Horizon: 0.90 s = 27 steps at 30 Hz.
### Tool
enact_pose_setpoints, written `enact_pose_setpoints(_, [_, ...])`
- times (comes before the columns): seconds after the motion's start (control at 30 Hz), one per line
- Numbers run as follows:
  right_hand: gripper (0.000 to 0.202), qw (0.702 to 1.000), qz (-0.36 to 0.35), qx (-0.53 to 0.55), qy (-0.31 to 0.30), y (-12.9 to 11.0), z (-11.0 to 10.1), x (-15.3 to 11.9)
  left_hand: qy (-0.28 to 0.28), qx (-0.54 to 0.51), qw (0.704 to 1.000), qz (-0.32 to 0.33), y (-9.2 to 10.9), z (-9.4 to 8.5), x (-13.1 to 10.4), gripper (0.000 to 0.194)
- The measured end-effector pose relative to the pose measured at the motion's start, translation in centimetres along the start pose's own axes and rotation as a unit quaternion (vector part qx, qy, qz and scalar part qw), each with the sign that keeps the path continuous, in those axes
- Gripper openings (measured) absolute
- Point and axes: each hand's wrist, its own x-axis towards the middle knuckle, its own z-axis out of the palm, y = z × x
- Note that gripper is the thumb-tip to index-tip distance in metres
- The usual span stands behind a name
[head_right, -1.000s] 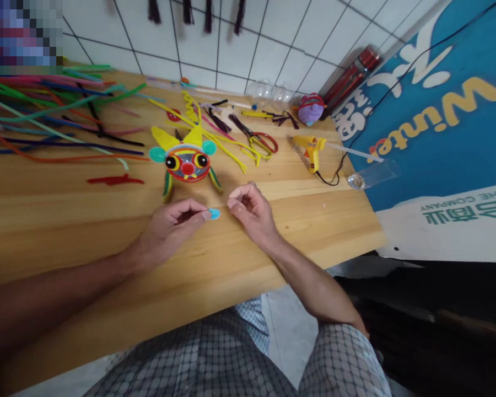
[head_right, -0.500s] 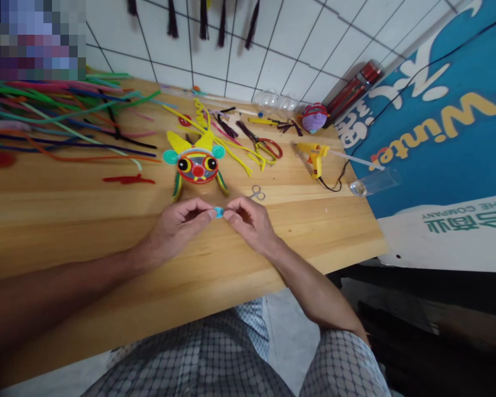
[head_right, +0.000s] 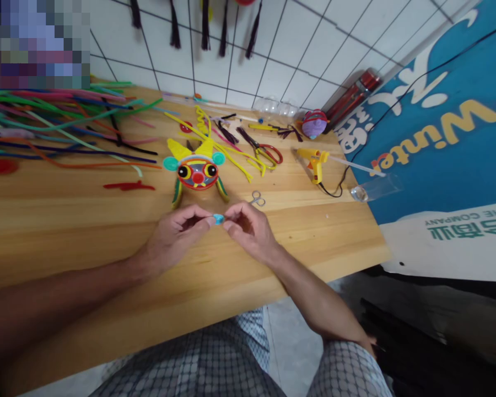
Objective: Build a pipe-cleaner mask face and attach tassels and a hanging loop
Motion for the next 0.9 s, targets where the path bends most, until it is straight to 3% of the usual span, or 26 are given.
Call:
enact_pose_setpoints(0.23, [0.01, 0.97, -0.193, -0.143, 0.029, -0.33, 0.27, -0.43, 0.015, 0.098, 0.971, 0.219, 0.29, -0.35, -0.19, 0.01])
enact_pose_setpoints(0.33, [0.011, 0.957, -0.244, -0.153, 0.037, -0.55, 0.22, -0.4, 0.003, 0.121, 0.955, 0.272, 0.4, -0.53, -0.25, 0.011])
enact_pose_setpoints(0.57, [0.014, 0.951, -0.266, -0.154, 0.028, -0.71, -0.09, -0.38, -0.032, 0.154, 0.944, 0.289, 0.59, -0.73, -0.35, 0.012])
enact_pose_setpoints(0.9, [0.015, 0.95, -0.265, -0.159, 0.031, -0.71, -0.08, -0.49, -0.035, 0.145, 0.949, 0.279, 0.62, -0.78, -0.26, 0.012])
